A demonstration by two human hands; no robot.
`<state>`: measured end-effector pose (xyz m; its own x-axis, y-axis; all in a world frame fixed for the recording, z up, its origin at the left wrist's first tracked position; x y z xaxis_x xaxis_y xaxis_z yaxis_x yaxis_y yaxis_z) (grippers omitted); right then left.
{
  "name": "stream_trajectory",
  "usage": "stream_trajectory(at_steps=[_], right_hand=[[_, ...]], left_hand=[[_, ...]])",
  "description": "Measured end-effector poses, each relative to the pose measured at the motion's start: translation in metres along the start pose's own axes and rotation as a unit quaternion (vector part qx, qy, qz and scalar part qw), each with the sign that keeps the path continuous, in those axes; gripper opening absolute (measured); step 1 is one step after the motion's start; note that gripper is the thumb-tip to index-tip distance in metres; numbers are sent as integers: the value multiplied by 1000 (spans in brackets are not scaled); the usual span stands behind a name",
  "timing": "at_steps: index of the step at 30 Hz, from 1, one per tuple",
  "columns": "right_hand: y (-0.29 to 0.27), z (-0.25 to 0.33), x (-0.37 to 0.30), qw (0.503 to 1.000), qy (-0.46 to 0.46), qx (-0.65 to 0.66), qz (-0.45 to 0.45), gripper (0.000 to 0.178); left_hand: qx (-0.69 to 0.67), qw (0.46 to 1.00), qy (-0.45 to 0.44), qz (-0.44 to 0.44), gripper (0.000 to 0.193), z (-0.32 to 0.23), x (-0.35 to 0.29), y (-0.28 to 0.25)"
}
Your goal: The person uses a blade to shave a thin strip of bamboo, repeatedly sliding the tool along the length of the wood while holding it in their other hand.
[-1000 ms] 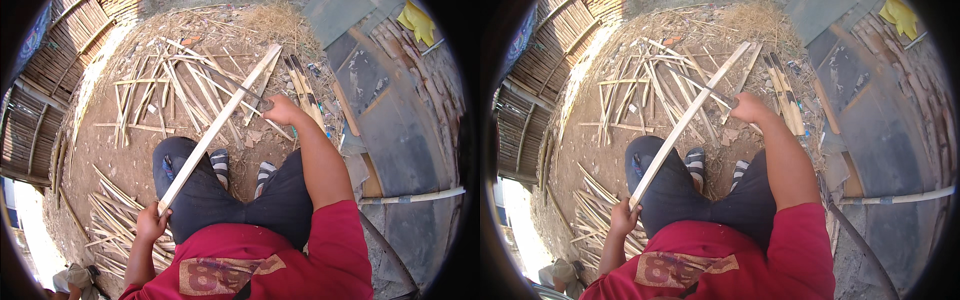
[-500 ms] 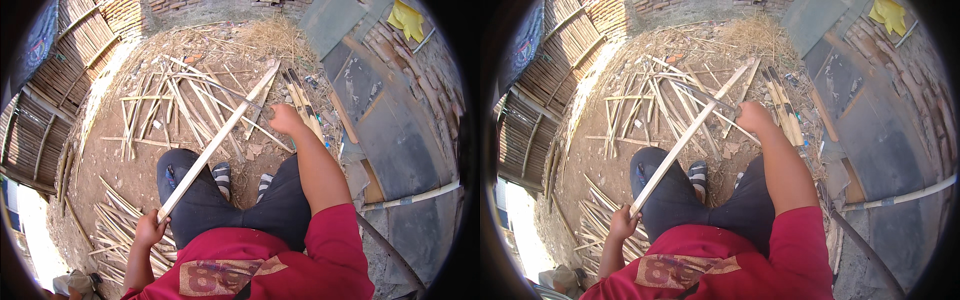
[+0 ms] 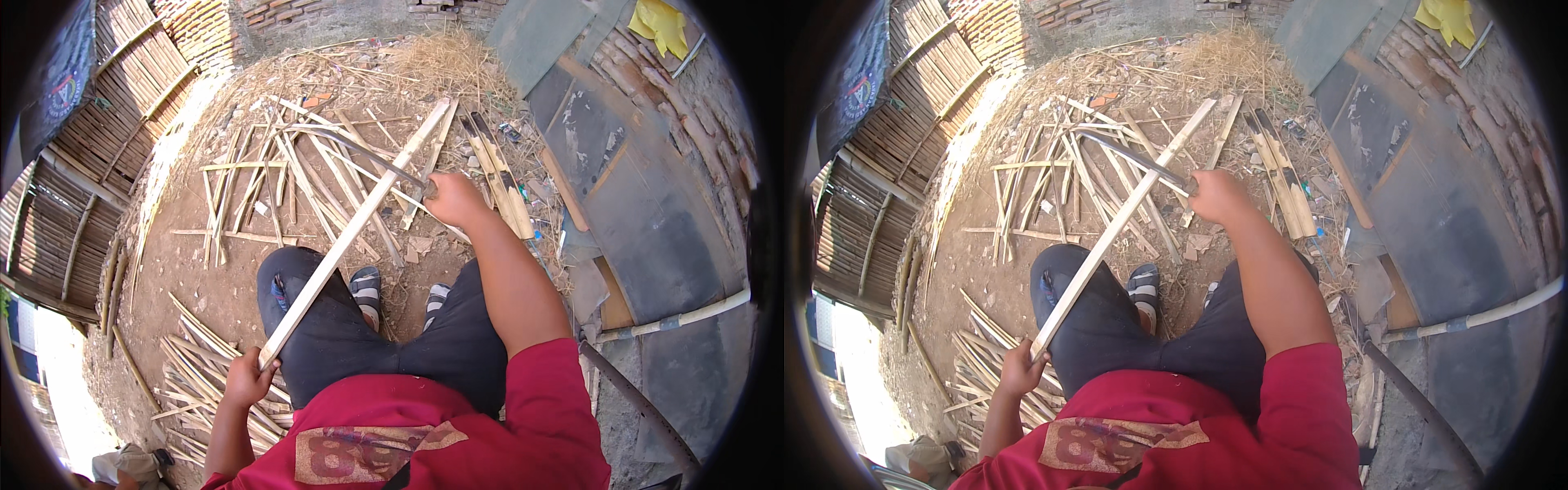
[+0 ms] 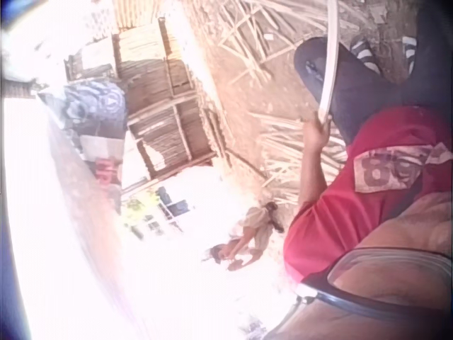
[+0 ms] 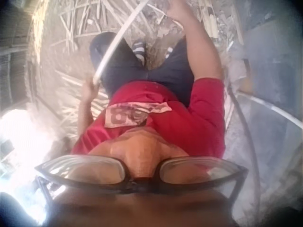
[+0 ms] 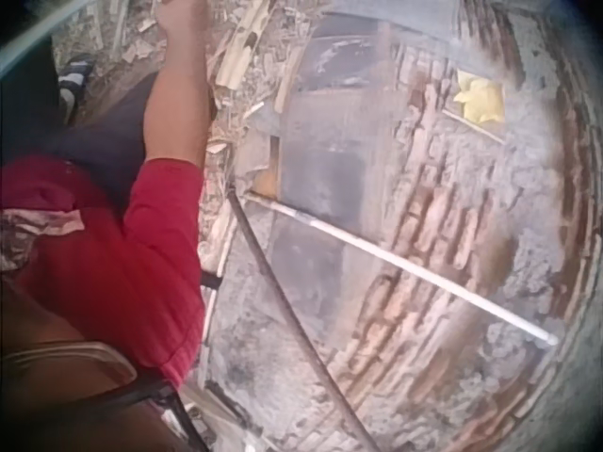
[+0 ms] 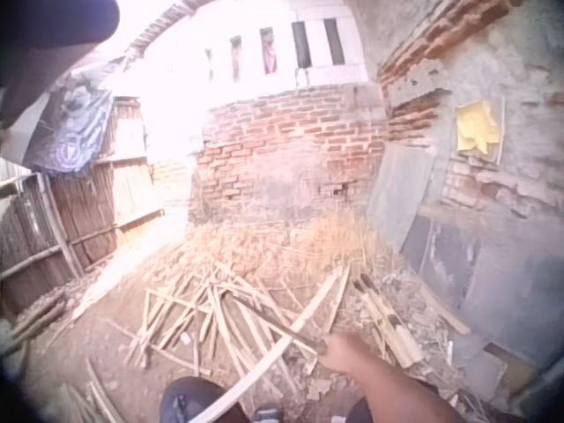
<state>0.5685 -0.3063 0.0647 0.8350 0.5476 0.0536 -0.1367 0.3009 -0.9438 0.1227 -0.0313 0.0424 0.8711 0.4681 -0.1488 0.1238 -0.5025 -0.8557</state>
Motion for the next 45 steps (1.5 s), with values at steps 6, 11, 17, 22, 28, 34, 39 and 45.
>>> stream_trajectory(at_steps=[6, 11, 17, 22, 28, 34, 39, 45], right_hand=[[-6, -42, -1, 999, 15, -29, 2, 41], [-16, -19, -6, 994, 11, 24, -107, 39], [-15, -5, 1, 1000, -17, -19, -4, 40], [-21, -101, 20, 969, 176, 133, -107, 48], [-7, -90, 15, 977, 148, 147, -48, 75], [-17, -87, 13, 966, 158, 173, -111, 64], [-38, -52, 7, 980, 77, 157, -92, 66], [-26, 37, -20, 990, -132, 24, 52, 50]], left_hand=[[12, 1000, 12, -12, 39, 1, 5, 8], [-13, 999, 40, -14, 38, -4, 2, -1], [20, 999, 13, -21, 36, 14, -2, 0], [42, 998, 24, -27, 40, 8, 3, -14], [-123, 992, 18, 14, 40, 6, -5, -5], [-357, 896, -170, 201, 36, 28, -9, 21], [-363, 868, -234, 246, 37, 15, -21, 22], [-321, 935, -108, 107, 43, 12, -28, 27]])
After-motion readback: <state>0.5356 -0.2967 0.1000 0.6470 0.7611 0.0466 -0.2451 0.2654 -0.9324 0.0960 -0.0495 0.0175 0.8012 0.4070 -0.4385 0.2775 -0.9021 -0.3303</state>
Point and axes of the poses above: each hand's wrist, its own x-axis towards the middle knuckle, its own y-axis out of the palm, z = x × y, the point moved 7 cm from there along x, towards the middle knuckle, and after that the axes turned 10 degrees about -x, right-handed, at the moved point
